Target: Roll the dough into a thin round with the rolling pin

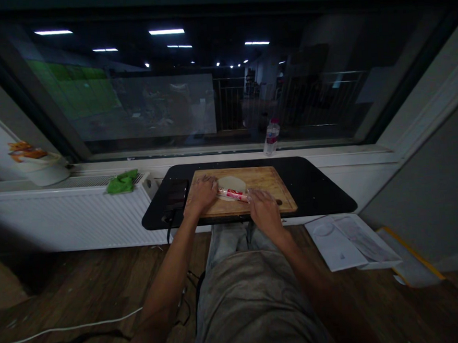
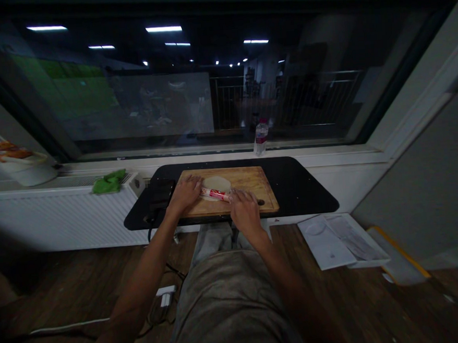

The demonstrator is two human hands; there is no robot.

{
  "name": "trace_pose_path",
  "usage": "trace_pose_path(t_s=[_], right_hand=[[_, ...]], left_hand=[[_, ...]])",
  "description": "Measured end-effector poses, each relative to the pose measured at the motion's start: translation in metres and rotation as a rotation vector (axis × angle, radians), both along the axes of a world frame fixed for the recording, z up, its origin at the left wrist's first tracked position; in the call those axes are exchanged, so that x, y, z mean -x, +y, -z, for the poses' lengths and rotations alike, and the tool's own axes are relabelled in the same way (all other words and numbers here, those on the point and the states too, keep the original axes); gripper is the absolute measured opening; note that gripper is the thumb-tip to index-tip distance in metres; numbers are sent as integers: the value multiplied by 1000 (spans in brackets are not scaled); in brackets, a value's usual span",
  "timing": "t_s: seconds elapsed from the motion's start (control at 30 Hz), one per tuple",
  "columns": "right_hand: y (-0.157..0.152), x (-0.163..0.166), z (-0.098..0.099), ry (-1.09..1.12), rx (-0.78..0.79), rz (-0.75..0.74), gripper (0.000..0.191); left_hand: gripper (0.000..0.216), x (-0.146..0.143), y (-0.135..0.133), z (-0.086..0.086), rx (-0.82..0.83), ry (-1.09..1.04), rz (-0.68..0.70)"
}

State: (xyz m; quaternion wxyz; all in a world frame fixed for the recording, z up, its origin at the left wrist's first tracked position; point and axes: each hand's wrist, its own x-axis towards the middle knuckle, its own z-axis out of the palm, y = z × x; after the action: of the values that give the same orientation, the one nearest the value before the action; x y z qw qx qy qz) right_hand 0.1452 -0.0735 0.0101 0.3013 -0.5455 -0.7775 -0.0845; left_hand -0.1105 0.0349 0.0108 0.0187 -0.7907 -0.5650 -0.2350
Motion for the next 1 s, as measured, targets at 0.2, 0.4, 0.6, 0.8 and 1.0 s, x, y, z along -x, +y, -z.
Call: trace_pose_path(t_s=[0.2, 0.4, 0.6, 0.8, 1.0], right_hand=[[-15, 5, 6, -9, -10, 6, 53], [-19, 7, 12, 23, -22, -2, 54], [-23, 6, 15, 50, -40, -30, 53], [-26, 8, 17, 86, -46, -43, 54], [-30, 9, 19, 89, -73, -45, 52]], left_hand=[[48, -1, 1, -3, 6, 37, 23], [47, -1, 3, -4, 12, 82, 52], [40, 0, -3, -2, -16, -5, 12], [34, 0, -8, -6, 18, 1, 23], [39, 0, -10, -5, -15, -8, 34]])
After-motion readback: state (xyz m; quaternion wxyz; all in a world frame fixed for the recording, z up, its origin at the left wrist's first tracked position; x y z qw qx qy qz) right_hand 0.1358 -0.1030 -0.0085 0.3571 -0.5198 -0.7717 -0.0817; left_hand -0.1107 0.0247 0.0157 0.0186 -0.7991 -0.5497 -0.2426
